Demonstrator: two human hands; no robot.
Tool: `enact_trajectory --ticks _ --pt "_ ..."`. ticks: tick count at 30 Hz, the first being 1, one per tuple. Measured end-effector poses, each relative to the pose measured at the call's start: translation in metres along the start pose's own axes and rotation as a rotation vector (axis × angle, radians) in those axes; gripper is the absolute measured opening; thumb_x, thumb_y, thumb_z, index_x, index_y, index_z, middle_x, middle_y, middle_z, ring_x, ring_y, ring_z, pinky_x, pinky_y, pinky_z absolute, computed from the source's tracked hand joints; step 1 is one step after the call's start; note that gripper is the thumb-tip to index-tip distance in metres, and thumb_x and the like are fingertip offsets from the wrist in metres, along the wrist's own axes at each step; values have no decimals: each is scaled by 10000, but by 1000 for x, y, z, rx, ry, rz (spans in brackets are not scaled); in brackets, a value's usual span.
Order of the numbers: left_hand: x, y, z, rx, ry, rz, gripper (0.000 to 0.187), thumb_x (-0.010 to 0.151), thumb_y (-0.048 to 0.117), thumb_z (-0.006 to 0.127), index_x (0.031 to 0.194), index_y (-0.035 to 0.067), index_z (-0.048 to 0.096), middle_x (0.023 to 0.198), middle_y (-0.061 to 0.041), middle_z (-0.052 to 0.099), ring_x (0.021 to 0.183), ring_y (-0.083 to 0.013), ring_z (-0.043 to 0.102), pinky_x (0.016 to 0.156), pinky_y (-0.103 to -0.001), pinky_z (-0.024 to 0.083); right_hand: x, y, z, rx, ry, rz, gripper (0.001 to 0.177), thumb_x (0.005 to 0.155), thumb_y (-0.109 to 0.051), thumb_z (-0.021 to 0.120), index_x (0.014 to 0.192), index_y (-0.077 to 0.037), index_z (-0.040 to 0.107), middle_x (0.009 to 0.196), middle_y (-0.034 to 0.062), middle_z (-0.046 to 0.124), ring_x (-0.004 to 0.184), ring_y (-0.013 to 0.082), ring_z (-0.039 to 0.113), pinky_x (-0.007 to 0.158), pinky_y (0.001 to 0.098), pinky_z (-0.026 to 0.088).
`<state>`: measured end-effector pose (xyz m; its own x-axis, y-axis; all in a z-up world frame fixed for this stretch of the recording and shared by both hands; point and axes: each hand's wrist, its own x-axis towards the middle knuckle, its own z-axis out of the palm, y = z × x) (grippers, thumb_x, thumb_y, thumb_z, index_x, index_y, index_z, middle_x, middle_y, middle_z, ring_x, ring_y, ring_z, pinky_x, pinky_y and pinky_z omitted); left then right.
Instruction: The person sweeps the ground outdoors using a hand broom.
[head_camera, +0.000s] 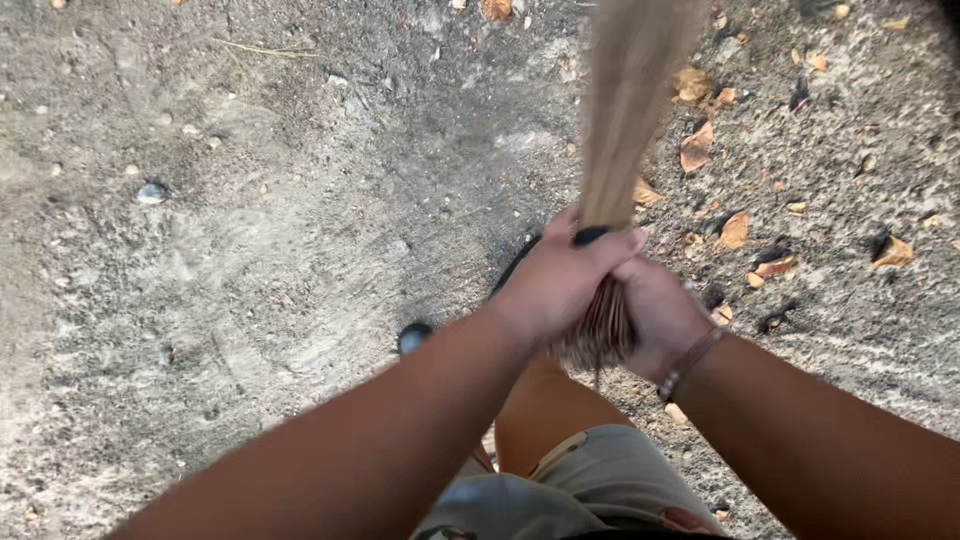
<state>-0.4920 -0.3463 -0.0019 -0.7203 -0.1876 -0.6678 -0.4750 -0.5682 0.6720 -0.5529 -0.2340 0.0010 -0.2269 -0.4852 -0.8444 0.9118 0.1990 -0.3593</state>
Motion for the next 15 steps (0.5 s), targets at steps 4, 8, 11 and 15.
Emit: enact_trajectory --ticks 4,8,11,15 --pt "-39 1 7 181 450 -287 1022 752 535 772 1464 -35 312 1251 -239 648 1050 -277 733 856 -360 607 11 13 -19 -12 -121 279 382 958 -251 484 1206 -8 644 1021 151 762 862 254 750 741 403 632" --pt "-16 -5 8 129 225 -513 797 816 580 675 1309 -35 556 1134 -169 670 923 -273 744 697 -394 625 15 3 -47 -100 -60 479 474 954 -333 510 1179 60 647 973 218 750 788 310 750 709 420 629" --pt "36 -7 29 191 -91 -472 512 790 432 681 1048 -3 762 936 -145 749 741 -253 714 606 -412 583 1 -5 -53 43 247 293 423 934 -332 485 1145 -4 646 980 189 739 814 318 733 744 454 617" --pt "69 1 26 156 -322 -360 473 816 389 658 1044 -19 736 925 -162 752 737 -260 718 645 -411 577 -4 -20 -29 161 360 67 353 949 -318 491 1106 -34 629 938 145 717 805 316 709 722 477 622"
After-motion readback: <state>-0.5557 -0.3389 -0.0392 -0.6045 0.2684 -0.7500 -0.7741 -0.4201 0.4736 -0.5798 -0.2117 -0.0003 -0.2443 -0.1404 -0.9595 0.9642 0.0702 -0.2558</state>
